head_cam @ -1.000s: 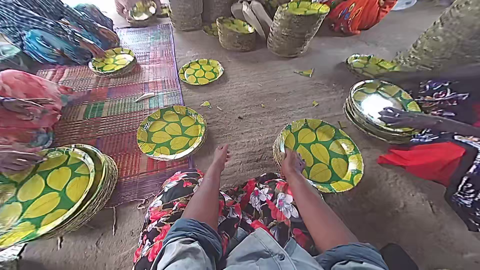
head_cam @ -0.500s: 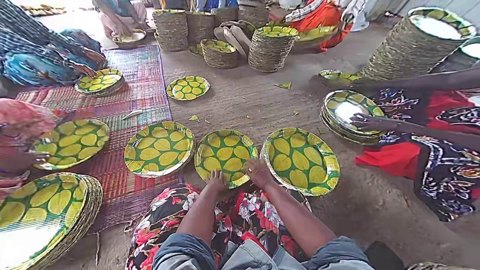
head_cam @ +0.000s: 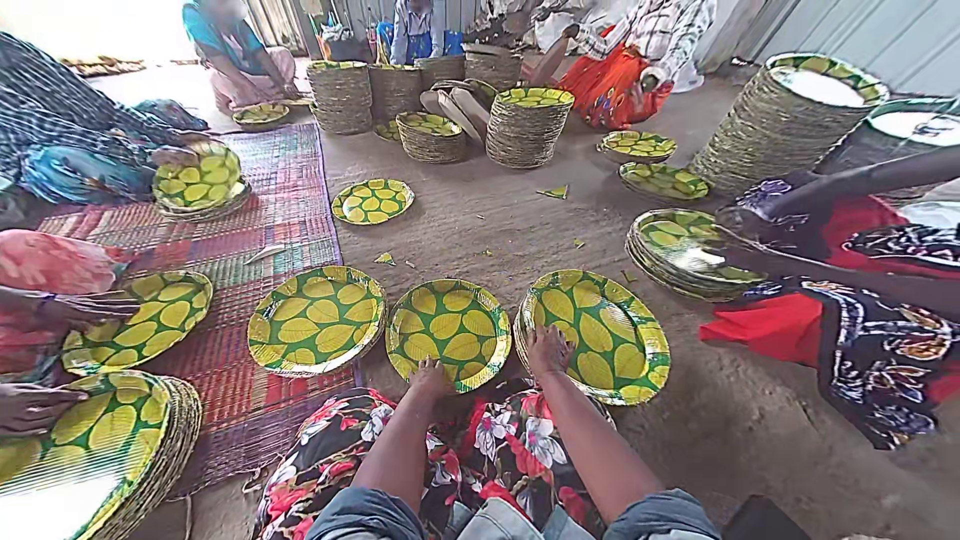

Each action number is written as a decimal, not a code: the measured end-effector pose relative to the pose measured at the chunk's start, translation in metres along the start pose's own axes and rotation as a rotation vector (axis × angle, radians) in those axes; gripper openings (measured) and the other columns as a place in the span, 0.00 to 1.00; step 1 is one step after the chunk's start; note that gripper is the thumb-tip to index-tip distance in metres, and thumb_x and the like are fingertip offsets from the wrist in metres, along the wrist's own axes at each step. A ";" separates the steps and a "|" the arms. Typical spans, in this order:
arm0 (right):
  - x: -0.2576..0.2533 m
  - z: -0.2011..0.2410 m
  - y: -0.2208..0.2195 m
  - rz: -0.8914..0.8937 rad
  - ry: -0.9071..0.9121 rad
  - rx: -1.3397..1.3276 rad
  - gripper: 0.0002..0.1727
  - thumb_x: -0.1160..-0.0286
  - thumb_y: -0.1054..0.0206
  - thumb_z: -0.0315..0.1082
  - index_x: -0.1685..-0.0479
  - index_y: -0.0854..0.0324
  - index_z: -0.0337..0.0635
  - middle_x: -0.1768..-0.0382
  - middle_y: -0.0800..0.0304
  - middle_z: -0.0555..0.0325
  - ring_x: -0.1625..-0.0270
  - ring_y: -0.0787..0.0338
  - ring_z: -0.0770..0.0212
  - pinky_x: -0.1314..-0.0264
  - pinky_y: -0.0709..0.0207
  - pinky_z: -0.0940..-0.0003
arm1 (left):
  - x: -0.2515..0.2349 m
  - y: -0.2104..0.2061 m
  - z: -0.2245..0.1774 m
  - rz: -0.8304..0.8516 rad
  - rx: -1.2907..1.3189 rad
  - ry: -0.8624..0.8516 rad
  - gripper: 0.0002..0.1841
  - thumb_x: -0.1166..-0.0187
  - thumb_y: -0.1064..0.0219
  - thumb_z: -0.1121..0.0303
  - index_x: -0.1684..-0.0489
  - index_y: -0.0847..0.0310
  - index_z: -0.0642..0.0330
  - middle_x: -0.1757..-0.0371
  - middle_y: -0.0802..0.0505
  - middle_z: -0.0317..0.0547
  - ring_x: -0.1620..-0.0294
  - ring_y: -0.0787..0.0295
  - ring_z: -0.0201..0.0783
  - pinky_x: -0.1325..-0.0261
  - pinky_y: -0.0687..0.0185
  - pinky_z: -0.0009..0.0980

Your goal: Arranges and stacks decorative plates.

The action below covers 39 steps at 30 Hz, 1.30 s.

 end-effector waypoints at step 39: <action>0.005 0.004 -0.019 0.184 0.073 -0.007 0.26 0.08 0.46 0.42 0.23 0.25 0.31 0.21 0.25 0.33 0.13 0.31 0.36 0.16 0.39 0.34 | 0.005 0.021 0.003 -0.115 0.070 0.088 0.38 0.08 0.49 0.45 0.08 0.46 0.66 0.10 0.33 0.65 0.10 0.36 0.60 0.13 0.43 0.64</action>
Point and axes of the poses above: each hand's wrist, its own x-axis away from the middle knuckle, its own y-axis out of the back of the hand, z = x × y, the point moved 8 cm from there along -x, towards the middle knuckle
